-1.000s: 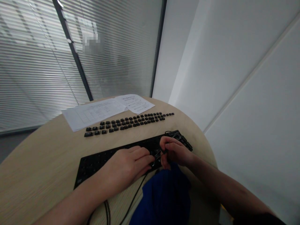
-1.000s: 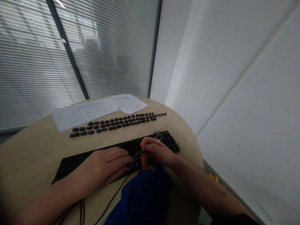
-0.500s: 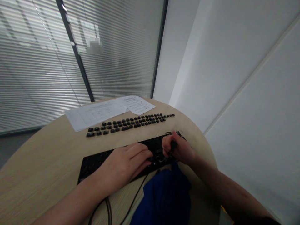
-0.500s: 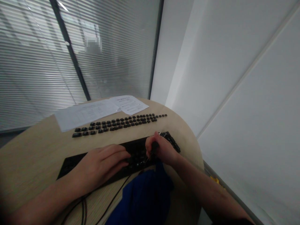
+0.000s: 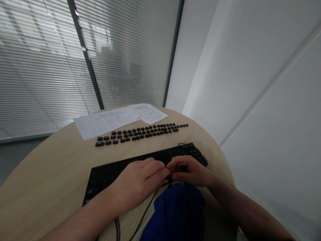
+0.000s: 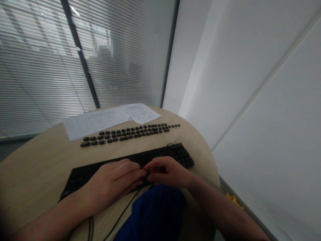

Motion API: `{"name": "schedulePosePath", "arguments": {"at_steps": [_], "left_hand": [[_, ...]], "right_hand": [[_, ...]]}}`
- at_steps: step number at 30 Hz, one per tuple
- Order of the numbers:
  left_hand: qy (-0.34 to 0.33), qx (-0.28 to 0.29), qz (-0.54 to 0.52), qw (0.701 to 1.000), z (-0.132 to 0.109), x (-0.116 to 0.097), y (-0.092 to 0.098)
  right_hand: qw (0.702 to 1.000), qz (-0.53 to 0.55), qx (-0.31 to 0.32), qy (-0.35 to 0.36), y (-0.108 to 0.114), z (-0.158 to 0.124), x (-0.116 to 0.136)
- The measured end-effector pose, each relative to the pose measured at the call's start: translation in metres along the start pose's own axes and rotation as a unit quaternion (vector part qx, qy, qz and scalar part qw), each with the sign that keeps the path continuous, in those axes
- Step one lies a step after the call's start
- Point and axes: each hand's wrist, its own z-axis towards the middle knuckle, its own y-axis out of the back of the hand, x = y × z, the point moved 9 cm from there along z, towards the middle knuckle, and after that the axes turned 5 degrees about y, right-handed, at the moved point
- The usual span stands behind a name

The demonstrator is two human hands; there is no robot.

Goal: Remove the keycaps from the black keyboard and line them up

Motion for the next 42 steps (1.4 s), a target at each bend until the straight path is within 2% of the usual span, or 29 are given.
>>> {"name": "schedulePosePath", "arguments": {"at_steps": [4,6,7,9,11,13,15,18,24,33,38,42], "left_hand": [[-0.009,0.01,0.001,1.0,-0.001,-0.004,-0.003],[0.006,0.012,0.01,1.0,-0.003,0.002,-0.002],[0.021,0.017,0.014,1.0,-0.005,0.009,-0.001],[0.063,0.042,0.019,0.997,-0.009,0.027,-0.001],[0.11,0.091,0.02,0.99,-0.016,0.05,-0.004],[0.158,0.151,0.021,0.976,-0.024,0.074,-0.01],[0.193,0.201,0.015,0.96,-0.03,0.092,-0.016],[0.231,0.232,-0.006,0.945,-0.037,0.109,-0.022],[0.245,0.217,-0.033,0.944,-0.042,0.114,-0.023],[0.241,0.206,-0.033,0.948,-0.04,0.112,-0.018],[0.234,0.207,-0.036,0.949,-0.039,0.11,-0.019],[0.236,0.206,-0.04,0.949,-0.038,0.109,-0.019]], "right_hand": [[1.0,-0.009,0.013,-0.01,0.0,-0.002,-0.002],[0.998,-0.056,-0.014,-0.001,0.018,-0.003,-0.001],[0.995,-0.094,-0.042,0.003,0.035,-0.003,-0.001],[0.975,-0.185,-0.125,-0.002,0.081,-0.002,-0.007],[0.942,-0.278,-0.183,-0.047,0.131,0.003,-0.023],[0.904,-0.357,-0.194,-0.129,0.175,0.013,-0.049],[0.889,-0.379,-0.203,-0.159,0.206,0.027,-0.069],[0.876,-0.392,-0.201,-0.195,0.231,0.044,-0.097],[0.87,-0.406,-0.172,-0.221,0.239,0.065,-0.126],[0.871,-0.425,-0.134,-0.208,0.236,0.082,-0.131],[0.877,-0.414,-0.143,-0.198,0.234,0.085,-0.133],[0.886,-0.387,-0.181,-0.181,0.235,0.081,-0.127]]}}
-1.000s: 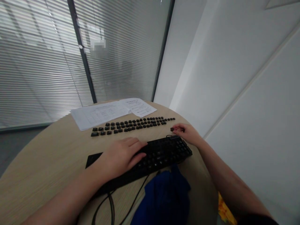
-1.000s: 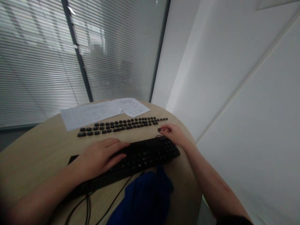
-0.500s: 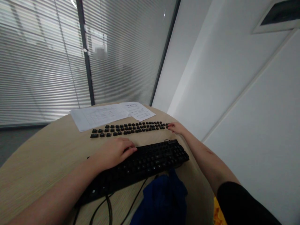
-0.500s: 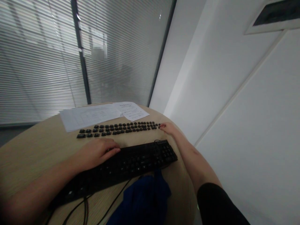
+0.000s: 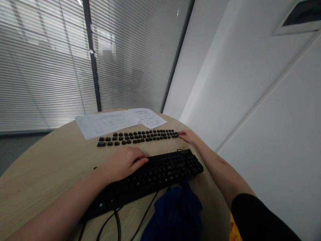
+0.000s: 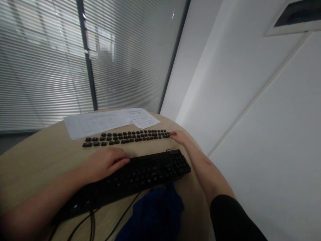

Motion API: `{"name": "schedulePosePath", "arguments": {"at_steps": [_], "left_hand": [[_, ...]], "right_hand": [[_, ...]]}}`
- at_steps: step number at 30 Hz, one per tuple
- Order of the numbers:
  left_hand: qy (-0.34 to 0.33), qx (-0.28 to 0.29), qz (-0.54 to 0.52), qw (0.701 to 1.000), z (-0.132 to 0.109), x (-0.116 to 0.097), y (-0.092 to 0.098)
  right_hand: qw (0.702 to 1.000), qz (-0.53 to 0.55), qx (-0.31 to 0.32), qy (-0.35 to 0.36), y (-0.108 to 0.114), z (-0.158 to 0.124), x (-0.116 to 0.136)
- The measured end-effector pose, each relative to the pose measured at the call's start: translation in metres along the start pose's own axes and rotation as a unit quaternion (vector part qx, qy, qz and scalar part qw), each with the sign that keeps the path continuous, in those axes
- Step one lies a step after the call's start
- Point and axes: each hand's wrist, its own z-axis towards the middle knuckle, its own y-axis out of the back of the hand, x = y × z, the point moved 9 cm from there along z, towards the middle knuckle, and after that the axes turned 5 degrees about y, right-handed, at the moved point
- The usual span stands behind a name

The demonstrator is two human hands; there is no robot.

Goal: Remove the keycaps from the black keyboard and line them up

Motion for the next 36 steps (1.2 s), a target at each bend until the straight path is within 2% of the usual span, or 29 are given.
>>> {"name": "schedulePosePath", "arguments": {"at_steps": [5,10,13,15,17,19,24,27,32,36], "left_hand": [[0.005,0.005,-0.012,1.0,0.0,0.003,-0.001],[0.013,0.018,-0.027,0.999,0.002,0.01,-0.008],[0.017,0.018,-0.031,0.999,0.004,0.014,-0.011],[0.021,0.024,-0.025,0.999,0.005,0.016,-0.014],[0.025,0.033,-0.012,0.999,0.005,0.018,-0.018],[0.026,0.036,-0.003,0.999,0.005,0.021,-0.021],[0.028,0.027,-0.009,0.999,0.005,0.03,-0.026],[0.028,0.037,-0.021,0.999,0.004,0.031,-0.029],[0.037,0.059,-0.026,0.997,0.004,0.032,-0.034],[0.039,0.068,-0.028,0.997,0.004,0.032,-0.036]], "right_hand": [[0.991,0.076,-0.109,-0.003,0.033,-0.025,0.0],[0.956,0.198,-0.217,-0.005,0.067,-0.088,-0.001],[0.935,0.284,-0.214,-0.02,0.063,-0.127,0.001],[0.895,0.405,-0.179,-0.048,0.047,-0.144,0.003],[0.854,0.486,-0.173,-0.068,0.036,-0.155,0.006],[0.838,0.513,-0.174,-0.067,0.031,-0.16,0.013],[0.836,0.531,-0.136,-0.022,0.025,-0.16,0.031],[0.85,0.504,-0.152,-0.015,0.026,-0.161,0.029],[0.926,0.324,-0.183,-0.053,0.022,-0.163,0.017],[0.949,0.241,-0.192,-0.068,0.018,-0.163,0.013]]}}
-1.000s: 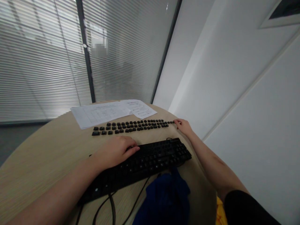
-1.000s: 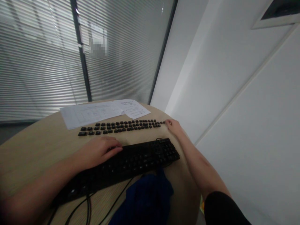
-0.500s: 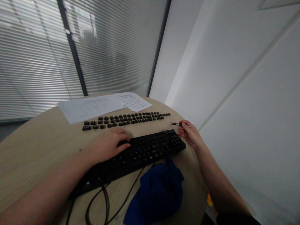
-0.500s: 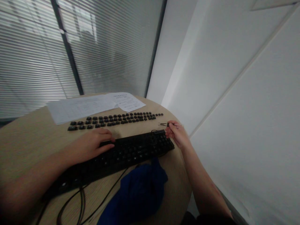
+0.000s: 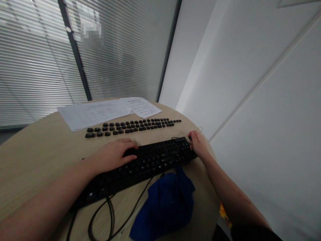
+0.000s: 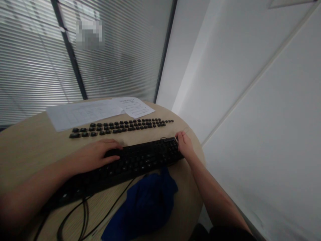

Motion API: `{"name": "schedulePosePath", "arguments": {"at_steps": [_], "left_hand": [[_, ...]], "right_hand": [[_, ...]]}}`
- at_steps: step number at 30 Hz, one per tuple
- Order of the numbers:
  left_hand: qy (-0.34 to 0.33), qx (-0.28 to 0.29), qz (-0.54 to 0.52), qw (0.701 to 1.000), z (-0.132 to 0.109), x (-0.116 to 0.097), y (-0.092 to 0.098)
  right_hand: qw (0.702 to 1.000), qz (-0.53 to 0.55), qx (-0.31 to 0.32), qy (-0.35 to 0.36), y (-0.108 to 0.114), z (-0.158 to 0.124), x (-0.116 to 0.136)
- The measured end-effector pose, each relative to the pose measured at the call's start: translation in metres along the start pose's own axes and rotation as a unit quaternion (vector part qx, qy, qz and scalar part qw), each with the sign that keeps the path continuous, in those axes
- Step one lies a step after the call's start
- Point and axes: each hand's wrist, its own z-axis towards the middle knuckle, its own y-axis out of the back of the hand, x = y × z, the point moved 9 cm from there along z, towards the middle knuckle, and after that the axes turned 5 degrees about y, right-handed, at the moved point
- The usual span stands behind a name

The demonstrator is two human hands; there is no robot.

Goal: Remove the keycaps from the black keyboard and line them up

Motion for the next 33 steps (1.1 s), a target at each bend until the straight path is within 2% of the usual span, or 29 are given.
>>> {"name": "schedulePosePath", "arguments": {"at_steps": [13,24,33], "left_hand": [[0.012,0.013,-0.02,1.0,0.001,0.005,-0.005],[0.025,0.027,-0.009,0.999,0.002,0.008,-0.008],[0.014,0.012,-0.02,1.0,0.004,0.007,-0.005]], "right_hand": [[0.988,-0.154,0.005,0.007,-0.001,0.008,0.001],[0.979,-0.189,0.008,0.074,-0.005,0.001,0.02],[0.981,-0.172,0.009,0.091,-0.01,-0.001,0.02]]}}
